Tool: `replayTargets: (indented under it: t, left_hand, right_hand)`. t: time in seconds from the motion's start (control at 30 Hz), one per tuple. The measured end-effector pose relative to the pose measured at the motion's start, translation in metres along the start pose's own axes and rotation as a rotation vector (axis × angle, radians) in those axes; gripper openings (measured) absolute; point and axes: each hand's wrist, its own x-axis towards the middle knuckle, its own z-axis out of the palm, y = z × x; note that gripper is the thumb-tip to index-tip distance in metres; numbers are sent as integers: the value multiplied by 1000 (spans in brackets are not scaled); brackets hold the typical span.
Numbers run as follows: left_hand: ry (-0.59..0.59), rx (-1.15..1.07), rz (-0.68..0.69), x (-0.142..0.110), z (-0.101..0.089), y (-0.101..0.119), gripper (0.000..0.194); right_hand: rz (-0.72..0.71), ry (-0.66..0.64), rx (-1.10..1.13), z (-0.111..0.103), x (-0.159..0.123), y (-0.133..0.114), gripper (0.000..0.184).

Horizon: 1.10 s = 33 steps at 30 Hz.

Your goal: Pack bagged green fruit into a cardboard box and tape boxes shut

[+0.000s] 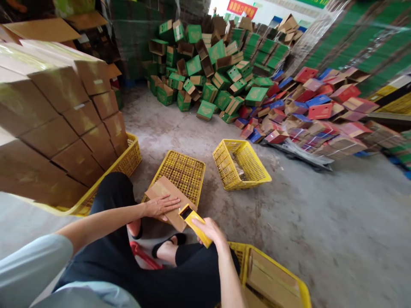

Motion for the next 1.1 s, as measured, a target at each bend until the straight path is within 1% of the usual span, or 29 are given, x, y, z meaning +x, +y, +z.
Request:
replayTargets:
  t: [0.13,0.27,0.43,0.53,0.63,0.83,0.9,0.97,1.1]
  left_hand:
    - [43,47,19,2,-1,9,82]
    - [54,50,72,11,5,19,85]
    - [56,30,50,17,12,21,83]
    - [52,5,50,18,11,19,81]
    - [28,-23,67,17,5,15,76]
    - [-61,-64,158,18,-14,-17,65]
    - [-90,-63,169,17,-18,-23,65]
    - [-77,-50,155,16,-17,-22,69]
    - [12,-29,97,13,-9,-11,76]
  right_hand:
    - [-14,-5,-1,1,2,1,49]
    - [-11,-19,21,1,4,3,47]
    - [-2,-24,39,0,6,5,46]
    - [6,-24,52,0,4,6,45]
    - [2,-21,83,1,2,6,44]
    - [-15,-1,150,13,4,-1,47]
    - [-20,20,173,19,5,-5,48]
    - [-5,36,177,23,5,-8,50]
    - [23,38,166,27,5,-7,49]
